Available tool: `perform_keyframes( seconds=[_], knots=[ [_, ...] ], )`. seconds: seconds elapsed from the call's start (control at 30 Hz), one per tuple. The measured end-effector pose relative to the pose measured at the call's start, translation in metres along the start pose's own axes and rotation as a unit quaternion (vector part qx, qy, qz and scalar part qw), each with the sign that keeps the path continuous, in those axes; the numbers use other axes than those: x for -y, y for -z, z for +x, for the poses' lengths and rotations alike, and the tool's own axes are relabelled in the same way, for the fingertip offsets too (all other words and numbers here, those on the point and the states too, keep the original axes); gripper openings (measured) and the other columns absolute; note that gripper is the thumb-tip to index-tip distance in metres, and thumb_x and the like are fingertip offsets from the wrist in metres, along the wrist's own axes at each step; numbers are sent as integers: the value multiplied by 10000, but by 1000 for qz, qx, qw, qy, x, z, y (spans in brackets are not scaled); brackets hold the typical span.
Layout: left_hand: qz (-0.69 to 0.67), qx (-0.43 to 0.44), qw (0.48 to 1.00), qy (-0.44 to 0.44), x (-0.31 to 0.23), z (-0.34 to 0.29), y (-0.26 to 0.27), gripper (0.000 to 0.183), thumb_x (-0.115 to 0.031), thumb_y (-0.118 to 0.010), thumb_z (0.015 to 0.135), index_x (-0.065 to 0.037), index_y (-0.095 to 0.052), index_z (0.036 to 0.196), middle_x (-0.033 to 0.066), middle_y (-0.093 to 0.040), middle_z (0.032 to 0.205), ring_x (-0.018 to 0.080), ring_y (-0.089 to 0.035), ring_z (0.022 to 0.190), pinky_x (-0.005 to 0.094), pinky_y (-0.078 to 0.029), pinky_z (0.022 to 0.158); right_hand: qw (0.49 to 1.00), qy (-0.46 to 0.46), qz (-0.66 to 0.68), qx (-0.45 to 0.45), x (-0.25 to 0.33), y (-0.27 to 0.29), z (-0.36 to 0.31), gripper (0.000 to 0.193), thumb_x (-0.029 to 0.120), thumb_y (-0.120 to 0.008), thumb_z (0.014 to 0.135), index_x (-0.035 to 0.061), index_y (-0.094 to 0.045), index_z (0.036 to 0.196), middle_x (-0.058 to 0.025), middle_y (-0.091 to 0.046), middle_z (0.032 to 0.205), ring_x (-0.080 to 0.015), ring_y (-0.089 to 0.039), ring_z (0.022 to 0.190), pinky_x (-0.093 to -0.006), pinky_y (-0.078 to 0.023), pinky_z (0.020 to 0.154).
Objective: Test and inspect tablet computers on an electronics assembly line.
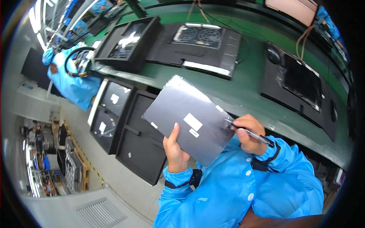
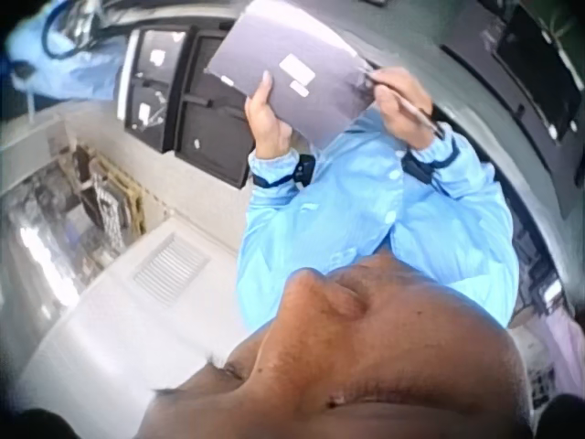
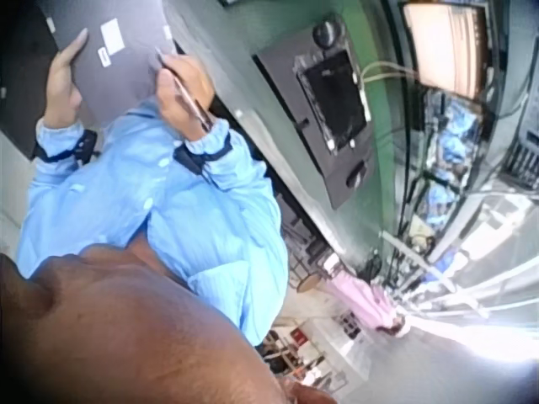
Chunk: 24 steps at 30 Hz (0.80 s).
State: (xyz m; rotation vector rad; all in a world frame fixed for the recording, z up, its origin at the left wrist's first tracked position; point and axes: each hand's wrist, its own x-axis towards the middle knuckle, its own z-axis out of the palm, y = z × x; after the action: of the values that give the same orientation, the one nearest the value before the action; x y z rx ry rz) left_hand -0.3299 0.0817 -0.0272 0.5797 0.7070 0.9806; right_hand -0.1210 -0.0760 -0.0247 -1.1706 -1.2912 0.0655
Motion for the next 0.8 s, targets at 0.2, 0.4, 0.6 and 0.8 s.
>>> perform_keyframes(
  seconds=[0.2, 0.4, 0.6, 0.8],
  knots=[
    [-22, -105, 994, -8, -66, 55, 114, 419, -112, -624, 1116, 47, -561, 1498, 206, -682, 1435, 366, -688, 1298, 535, -568, 1128, 988, -128, 38, 72, -2, 16, -12, 237, 133, -664, 1086, 16, -706, 1287, -149, -784, 990, -289, -770, 873, -401, -616, 788],
    [-3, -162, 985, 55, -78, 156, 179, 382, -110, -597, 1125, 0, -575, 1491, 204, -684, 1427, 408, -671, 1317, 581, -535, 1170, 973, -158, 23, 167, 2, 19, -10, 210, 133, -716, 1052, 23, -747, 1229, -150, -796, 1024, -296, -784, 878, -410, -621, 787],
    [300, -170, 930, -128, -62, 170, 180, 674, -154, -732, 1053, 41, -429, 1623, 279, -538, 1588, 437, -556, 1454, 508, -442, 1244, 962, -177, -12, 208, 2, 18, -7, 220, 170, -727, 1041, 34, -779, 1206, -157, -810, 1054, -315, -790, 883, -390, -635, 785],
    [769, -156, 592, -184, -39, 85, 150, 1216, -543, -850, 917, 79, -195, 1730, 424, -73, 1769, 524, -78, 1683, 613, -109, 1354, 960, -167, -20, 223, 6, 23, -3, 235, 171, -729, 1042, 43, -767, 1234, -156, -798, 1033, -321, -785, 870, -397, -635, 772]
  ],
)
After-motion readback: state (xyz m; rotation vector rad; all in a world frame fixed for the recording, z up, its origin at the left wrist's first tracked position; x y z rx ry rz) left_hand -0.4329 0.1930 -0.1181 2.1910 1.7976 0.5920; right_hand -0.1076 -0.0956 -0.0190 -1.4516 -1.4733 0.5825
